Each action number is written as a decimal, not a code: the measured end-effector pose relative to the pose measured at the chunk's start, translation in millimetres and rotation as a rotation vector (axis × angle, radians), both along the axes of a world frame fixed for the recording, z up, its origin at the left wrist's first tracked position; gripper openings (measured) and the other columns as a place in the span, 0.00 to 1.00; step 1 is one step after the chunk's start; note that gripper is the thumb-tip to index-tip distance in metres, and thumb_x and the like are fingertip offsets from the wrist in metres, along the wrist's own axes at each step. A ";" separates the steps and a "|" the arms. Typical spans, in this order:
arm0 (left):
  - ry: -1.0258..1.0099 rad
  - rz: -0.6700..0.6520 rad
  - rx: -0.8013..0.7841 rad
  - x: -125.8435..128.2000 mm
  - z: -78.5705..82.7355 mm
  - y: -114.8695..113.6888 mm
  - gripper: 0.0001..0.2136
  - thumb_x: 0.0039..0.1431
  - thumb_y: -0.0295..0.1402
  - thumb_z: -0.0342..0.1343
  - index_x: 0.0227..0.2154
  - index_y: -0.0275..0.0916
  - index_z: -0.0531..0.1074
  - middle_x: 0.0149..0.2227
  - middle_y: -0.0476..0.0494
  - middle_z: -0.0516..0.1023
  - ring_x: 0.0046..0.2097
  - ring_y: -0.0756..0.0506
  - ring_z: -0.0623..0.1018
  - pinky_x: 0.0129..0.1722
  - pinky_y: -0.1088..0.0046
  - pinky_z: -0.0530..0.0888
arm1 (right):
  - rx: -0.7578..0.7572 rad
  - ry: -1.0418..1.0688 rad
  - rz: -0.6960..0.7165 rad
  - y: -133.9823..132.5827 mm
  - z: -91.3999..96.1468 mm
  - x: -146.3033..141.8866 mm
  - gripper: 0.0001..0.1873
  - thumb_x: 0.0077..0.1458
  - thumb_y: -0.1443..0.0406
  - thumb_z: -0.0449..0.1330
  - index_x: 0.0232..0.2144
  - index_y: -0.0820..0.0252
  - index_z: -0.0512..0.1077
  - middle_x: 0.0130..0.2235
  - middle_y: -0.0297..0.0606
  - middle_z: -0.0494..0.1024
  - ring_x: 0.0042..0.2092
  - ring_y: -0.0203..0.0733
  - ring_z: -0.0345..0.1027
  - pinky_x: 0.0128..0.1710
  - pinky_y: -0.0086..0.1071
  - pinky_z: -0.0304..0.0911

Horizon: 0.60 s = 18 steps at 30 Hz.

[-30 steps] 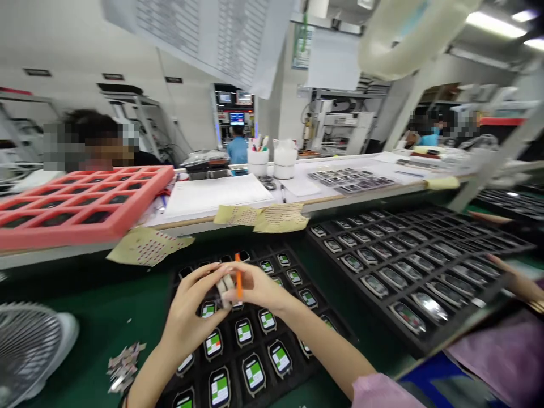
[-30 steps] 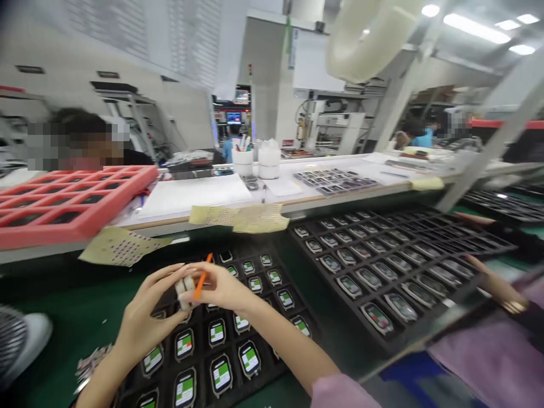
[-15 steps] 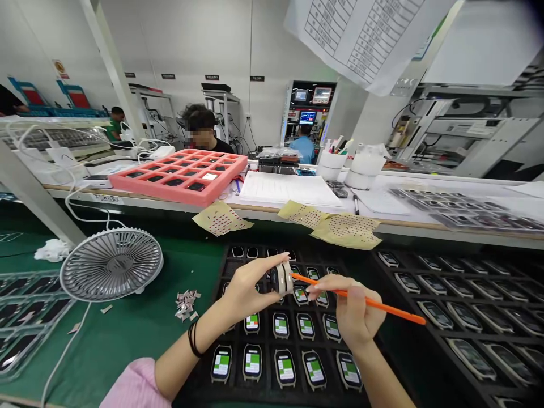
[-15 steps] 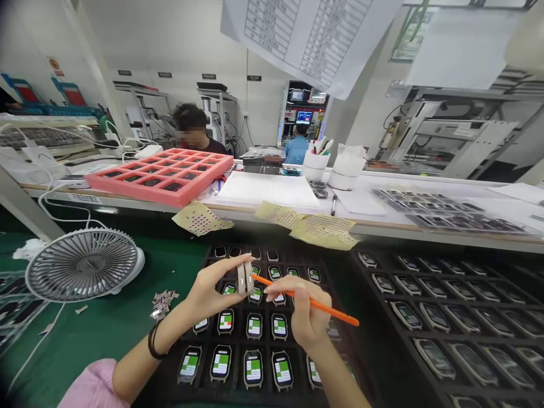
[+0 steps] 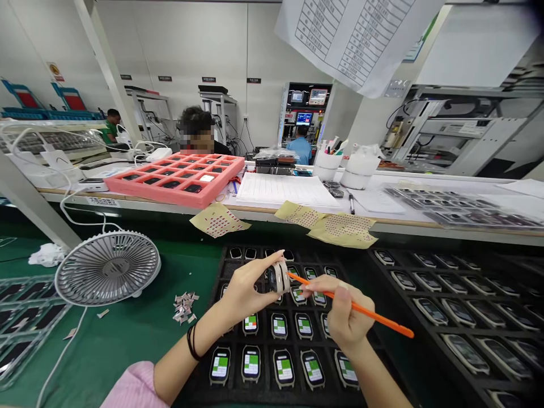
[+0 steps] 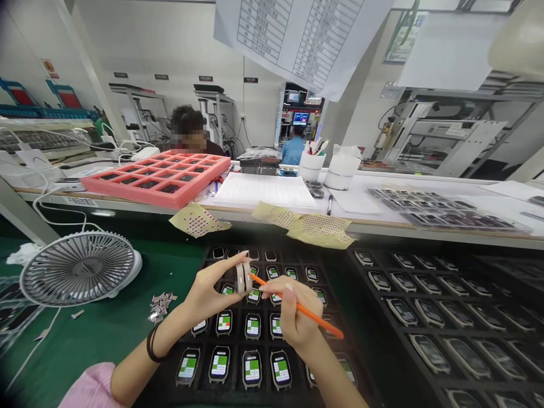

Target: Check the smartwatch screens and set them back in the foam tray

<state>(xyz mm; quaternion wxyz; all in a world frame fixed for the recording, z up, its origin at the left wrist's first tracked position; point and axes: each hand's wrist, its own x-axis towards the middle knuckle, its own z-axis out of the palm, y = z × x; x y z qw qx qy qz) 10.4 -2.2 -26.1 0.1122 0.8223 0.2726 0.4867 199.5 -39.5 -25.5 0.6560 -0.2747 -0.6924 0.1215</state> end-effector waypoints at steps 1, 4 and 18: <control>0.000 -0.003 -0.004 -0.1 0.0 0.4 0.32 0.50 0.24 0.59 0.59 0.43 0.60 0.50 0.42 0.77 0.49 0.43 0.78 0.49 0.67 0.75 | -0.016 0.016 0.018 -0.2 1.2 -0.3 0.19 0.63 0.69 0.44 0.33 0.59 0.75 0.25 0.39 0.78 0.28 0.42 0.74 0.27 0.37 0.70; -0.001 -0.009 0.003 -0.4 0.2 1.1 0.33 0.49 0.23 0.60 0.59 0.43 0.59 0.50 0.42 0.76 0.49 0.43 0.77 0.50 0.67 0.75 | -0.051 0.057 0.085 -1.1 3.3 -0.9 0.20 0.64 0.69 0.44 0.33 0.58 0.76 0.25 0.37 0.78 0.28 0.41 0.74 0.28 0.36 0.70; 0.019 0.007 0.031 0.0 -2.3 1.4 0.32 0.51 0.23 0.59 0.60 0.43 0.59 0.50 0.42 0.76 0.49 0.44 0.78 0.49 0.68 0.75 | -0.049 -0.045 0.013 -2.2 3.5 -5.9 0.19 0.63 0.71 0.44 0.33 0.58 0.74 0.25 0.36 0.77 0.28 0.39 0.73 0.29 0.33 0.69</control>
